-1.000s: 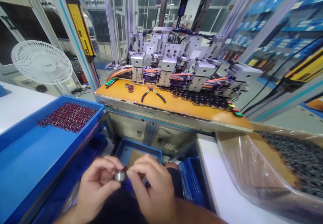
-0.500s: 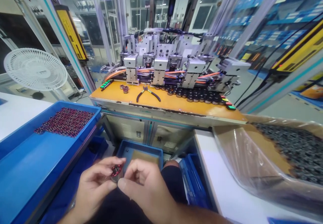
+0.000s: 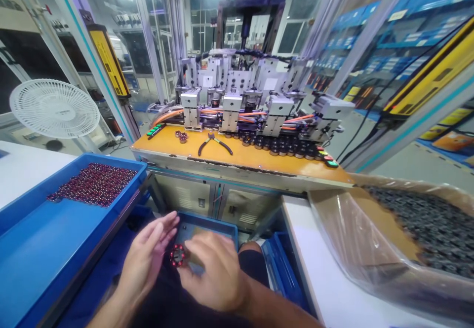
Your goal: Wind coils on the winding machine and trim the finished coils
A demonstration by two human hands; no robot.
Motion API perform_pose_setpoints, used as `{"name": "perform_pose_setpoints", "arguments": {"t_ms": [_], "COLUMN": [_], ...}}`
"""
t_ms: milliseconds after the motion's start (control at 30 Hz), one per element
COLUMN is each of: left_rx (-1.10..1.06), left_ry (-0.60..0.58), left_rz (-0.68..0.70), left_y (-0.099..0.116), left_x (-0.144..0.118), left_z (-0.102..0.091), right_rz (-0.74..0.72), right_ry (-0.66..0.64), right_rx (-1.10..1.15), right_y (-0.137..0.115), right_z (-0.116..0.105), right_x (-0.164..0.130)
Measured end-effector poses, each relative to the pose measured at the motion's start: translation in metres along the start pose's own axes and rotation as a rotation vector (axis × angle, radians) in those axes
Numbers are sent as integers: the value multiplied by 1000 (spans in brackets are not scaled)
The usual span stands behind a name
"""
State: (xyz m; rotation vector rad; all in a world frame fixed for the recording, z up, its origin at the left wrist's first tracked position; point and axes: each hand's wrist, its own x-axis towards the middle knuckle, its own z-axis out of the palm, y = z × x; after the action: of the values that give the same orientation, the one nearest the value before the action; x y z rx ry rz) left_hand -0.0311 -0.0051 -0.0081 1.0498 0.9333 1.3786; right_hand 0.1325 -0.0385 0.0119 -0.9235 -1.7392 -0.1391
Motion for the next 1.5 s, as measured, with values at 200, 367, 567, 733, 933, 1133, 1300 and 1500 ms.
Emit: {"name": "perform_pose_setpoints", "arguments": {"t_ms": [200,367,567,733,933,1133,1300,1500], "left_rx": [586,603,586,498,156,370,646,739], "left_ry": [-156,-247,-339,-386,-428,-375,-442,-523], "left_rz": [691,609,614,470,85,315,599,730], "left_y": [16,40,41,42,40,41,50,55], "left_x": [-23,-20,-12,-13,-13,-11,-7,-4], "left_z": [-6,10,5,4,8,2,0,-1], "right_rz": [-395,-468,68,214,336,437,-95,-670], "right_ry": [14,-2,-109,-88,-68,-128,-237,-415], "right_rx": [-250,-248,198,416,450,392,-30,-258], "right_y": [27,22,-4,-13,-15,1,10,6], "right_z": [-2,-3,-11,-15,-12,-34,-64,-51], "right_x": [-12,-13,1,8,5,4,27,55]}}
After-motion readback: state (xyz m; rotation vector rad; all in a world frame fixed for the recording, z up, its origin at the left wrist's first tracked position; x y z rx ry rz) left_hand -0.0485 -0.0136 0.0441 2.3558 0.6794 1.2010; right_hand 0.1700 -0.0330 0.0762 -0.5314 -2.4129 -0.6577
